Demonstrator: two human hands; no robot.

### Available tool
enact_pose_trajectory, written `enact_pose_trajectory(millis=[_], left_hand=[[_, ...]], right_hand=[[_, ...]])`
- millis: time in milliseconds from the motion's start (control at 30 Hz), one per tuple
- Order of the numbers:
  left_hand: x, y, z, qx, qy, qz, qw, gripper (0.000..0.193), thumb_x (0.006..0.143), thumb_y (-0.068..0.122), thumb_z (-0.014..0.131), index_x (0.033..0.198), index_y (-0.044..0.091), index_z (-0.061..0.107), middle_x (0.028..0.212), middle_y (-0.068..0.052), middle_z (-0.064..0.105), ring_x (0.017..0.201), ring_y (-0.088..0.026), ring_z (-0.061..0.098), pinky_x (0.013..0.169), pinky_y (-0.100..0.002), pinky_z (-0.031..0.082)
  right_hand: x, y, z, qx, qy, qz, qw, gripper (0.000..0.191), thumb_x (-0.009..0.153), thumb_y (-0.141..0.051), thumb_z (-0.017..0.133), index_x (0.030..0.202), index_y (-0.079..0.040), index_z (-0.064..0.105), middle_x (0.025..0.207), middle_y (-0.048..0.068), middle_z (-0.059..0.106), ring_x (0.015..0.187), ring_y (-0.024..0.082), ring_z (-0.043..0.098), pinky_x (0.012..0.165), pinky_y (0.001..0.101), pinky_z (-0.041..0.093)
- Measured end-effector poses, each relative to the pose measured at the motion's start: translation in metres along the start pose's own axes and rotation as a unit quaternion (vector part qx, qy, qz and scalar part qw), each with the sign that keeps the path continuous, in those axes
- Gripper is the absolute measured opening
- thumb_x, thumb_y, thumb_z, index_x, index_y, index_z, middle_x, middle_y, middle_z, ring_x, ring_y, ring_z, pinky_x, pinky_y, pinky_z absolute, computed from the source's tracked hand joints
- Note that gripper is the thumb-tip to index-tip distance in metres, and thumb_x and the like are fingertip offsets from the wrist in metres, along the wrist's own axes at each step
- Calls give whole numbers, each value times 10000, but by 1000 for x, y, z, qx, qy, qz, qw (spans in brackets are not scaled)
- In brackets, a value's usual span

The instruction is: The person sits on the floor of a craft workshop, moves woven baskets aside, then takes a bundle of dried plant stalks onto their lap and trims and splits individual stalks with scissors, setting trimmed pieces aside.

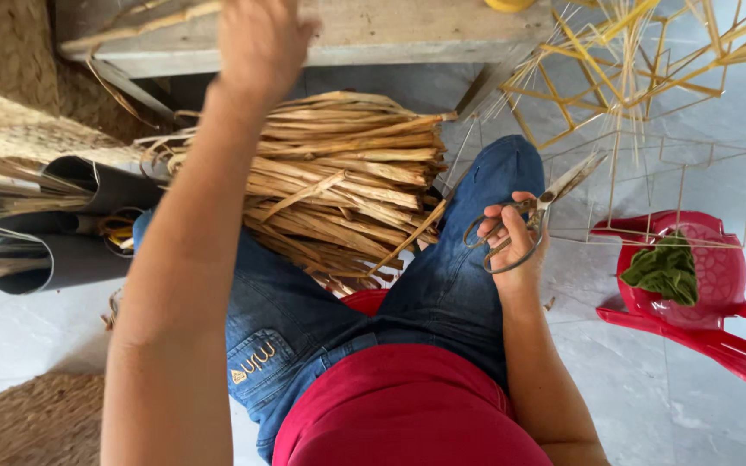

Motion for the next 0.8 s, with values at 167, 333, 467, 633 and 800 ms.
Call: enact_pose_trajectory(millis=[167,333,467,633,800], left_hand=[[-122,50,1,-199,-314,-132,919,416,754,418,875,963,117,678,969,-97,715,908,-314,712,751,-480,572],[-158,80,-17,-106,-187,-142,966,353,805,340,894,912,80,681,940,-131,714,834,-282,724,587,-374,593],[-165,87,-37,-348,-163,-240,892,218,869,254,833,980,85,752,899,-46,749,790,-191,691,641,-331,567],[-155,128,-88,-726,-83,-250,635,199,1012,105,722,1203,53,745,1006,3,717,885,-67,609,783,-242,533],[-150,161,-146,-744,-56,-283,603,195,1039,83,685,1229,79,726,1011,-13,737,828,-93,621,750,-239,532]], right_hand=[[5,6,0,10,-10,8,1000,277,1043,-29,621,1313,-19,556,935,156,697,732,218,670,661,347,570],[-3,4,17,-53,-2,0,999,305,1007,-57,618,1302,-27,543,879,108,660,694,184,627,633,315,546],[-20,-7,41,-131,-68,-41,988,311,1020,-86,631,1317,-22,562,827,70,592,669,155,567,617,287,490],[-50,-21,78,-277,-141,-54,949,528,907,-116,733,1391,-32,540,897,39,563,716,123,519,636,248,433],[-86,-48,122,-432,-241,-196,847,785,829,-306,873,1451,-35,477,1208,69,643,1111,159,642,942,271,517]])
Point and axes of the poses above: each hand's wrist, its own x-axis towards the middle knuckle, its own z-axis out of the palm, y = z × x, the point moved 4 cm from there along x, towards the middle knuckle
